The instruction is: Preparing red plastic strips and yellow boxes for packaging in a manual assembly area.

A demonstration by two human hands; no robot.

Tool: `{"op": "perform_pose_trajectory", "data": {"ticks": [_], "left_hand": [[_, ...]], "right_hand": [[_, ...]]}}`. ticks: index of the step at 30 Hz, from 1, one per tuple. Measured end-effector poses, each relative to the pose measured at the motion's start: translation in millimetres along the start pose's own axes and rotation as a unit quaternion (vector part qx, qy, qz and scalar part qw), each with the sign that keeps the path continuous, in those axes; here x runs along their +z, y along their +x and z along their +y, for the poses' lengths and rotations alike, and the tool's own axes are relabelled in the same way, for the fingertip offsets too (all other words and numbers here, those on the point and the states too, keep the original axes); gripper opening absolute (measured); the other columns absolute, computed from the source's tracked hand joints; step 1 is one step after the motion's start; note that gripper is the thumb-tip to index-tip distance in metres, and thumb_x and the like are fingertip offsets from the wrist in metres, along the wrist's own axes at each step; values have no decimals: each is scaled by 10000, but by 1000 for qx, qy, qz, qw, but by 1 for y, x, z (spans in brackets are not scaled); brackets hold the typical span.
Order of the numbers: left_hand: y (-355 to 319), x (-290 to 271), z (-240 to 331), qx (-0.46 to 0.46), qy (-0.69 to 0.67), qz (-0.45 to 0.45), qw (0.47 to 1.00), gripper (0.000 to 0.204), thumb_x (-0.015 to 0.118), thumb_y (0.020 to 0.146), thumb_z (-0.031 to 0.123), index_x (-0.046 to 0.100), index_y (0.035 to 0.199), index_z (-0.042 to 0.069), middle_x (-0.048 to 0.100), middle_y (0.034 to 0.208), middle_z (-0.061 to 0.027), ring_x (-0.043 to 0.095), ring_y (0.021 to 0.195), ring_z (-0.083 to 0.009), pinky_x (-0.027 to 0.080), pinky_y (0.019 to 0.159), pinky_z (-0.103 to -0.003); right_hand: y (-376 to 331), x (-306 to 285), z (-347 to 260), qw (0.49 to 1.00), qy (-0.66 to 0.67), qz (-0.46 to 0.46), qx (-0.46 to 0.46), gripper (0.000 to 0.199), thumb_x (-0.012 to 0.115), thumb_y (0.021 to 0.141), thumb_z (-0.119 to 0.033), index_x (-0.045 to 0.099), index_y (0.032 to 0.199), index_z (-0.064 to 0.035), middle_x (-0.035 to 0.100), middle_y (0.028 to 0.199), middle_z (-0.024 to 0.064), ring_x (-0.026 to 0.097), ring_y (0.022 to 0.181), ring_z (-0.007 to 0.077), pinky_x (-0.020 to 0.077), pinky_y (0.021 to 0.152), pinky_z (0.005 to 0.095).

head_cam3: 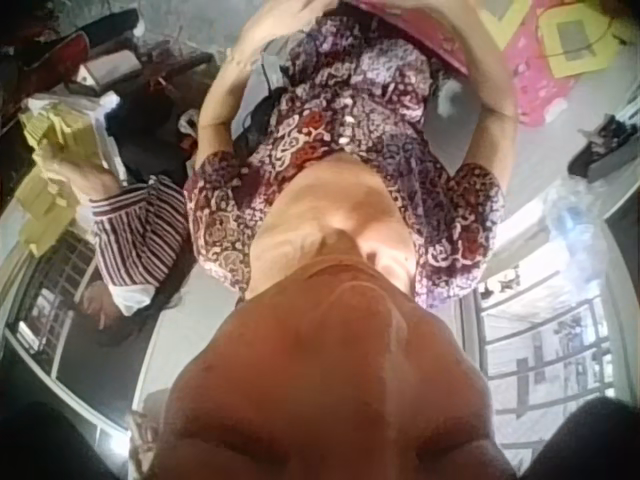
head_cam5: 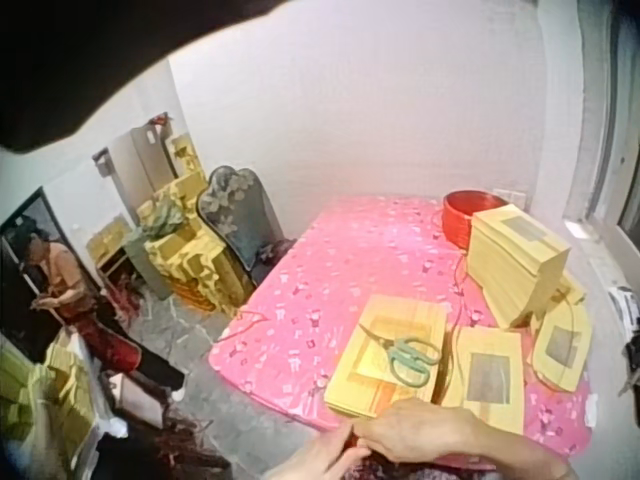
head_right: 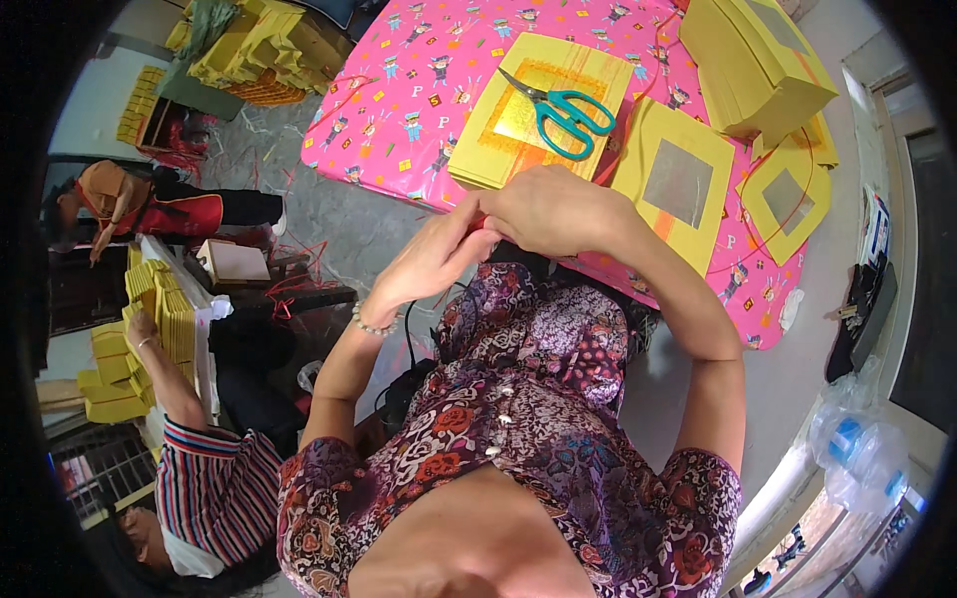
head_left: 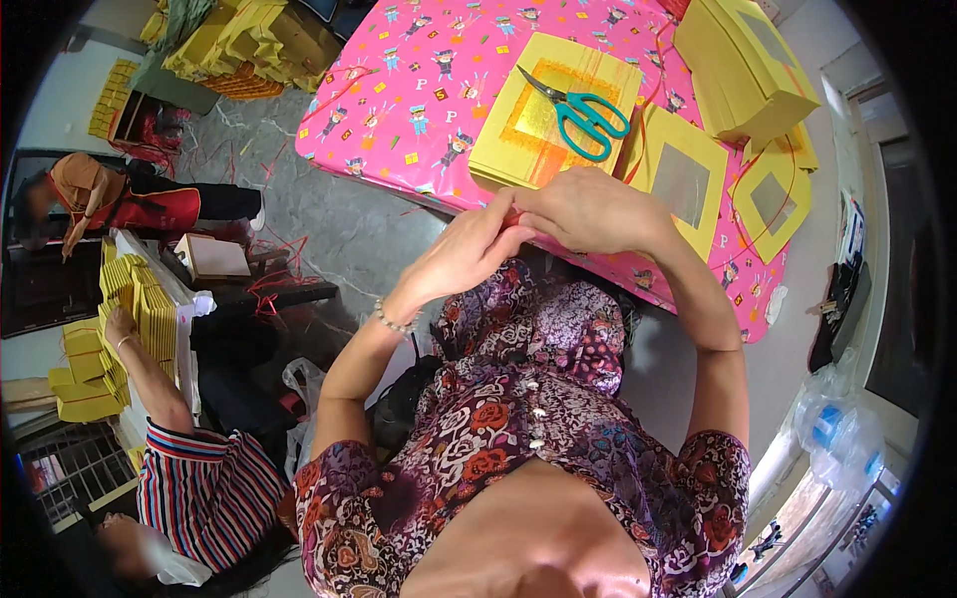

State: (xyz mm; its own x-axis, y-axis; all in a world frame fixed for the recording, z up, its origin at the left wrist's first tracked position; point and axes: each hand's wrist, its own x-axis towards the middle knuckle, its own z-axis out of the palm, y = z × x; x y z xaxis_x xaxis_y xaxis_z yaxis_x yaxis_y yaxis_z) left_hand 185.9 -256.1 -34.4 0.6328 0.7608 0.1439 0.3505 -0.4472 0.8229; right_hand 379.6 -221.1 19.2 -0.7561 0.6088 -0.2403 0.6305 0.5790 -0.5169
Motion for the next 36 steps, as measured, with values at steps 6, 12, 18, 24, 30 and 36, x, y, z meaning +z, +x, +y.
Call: {"op": "perform_pose_trajectory", "data": {"ticks": [6,12,18,24,30,36], "left_hand": [[7,3,2,-85,59,-14,995,227,454,964,177,541,1101,19,581,719,-120,579,646,-274,440,610,-352],[2,9,-17,-93,-59,165,980,234,401,984,168,567,975,2,511,681,-30,520,652,-105,422,603,-282],[20,7,-10,-56,-97,237,965,228,451,966,161,570,1079,3,578,744,-146,569,658,-201,436,606,-311],[16,-6,3,-59,-69,275,957,290,438,953,186,495,1191,30,578,686,-173,594,594,-322,436,532,-410],[19,-5,-7,-59,-49,275,958,268,431,948,196,512,1129,17,609,740,-183,600,661,-370,451,567,-448],[5,9,-6,-55,-168,313,933,259,421,951,130,508,1150,-11,625,816,-188,642,758,-289,484,651,-378]], "right_hand": [[-16,-14,17,998,-6,34,55,275,487,929,-306,545,915,-37,582,745,179,577,739,368,432,660,444],[-13,-7,46,964,128,228,42,249,481,952,-246,567,941,-13,601,826,138,607,762,262,466,674,381],[31,37,24,816,471,334,29,274,430,1006,-223,610,1080,-30,622,996,17,601,931,108,515,837,280],[54,44,-3,752,555,355,25,283,435,1001,-205,597,1175,-51,615,1152,35,556,1033,92,479,834,255],[68,44,-26,714,582,389,28,283,442,994,-185,590,1187,-41,619,1117,34,549,983,67,446,752,209],[60,54,-30,760,545,353,30,283,433,998,-195,601,1166,-40,625,957,-10,515,753,28,419,644,185]]}}
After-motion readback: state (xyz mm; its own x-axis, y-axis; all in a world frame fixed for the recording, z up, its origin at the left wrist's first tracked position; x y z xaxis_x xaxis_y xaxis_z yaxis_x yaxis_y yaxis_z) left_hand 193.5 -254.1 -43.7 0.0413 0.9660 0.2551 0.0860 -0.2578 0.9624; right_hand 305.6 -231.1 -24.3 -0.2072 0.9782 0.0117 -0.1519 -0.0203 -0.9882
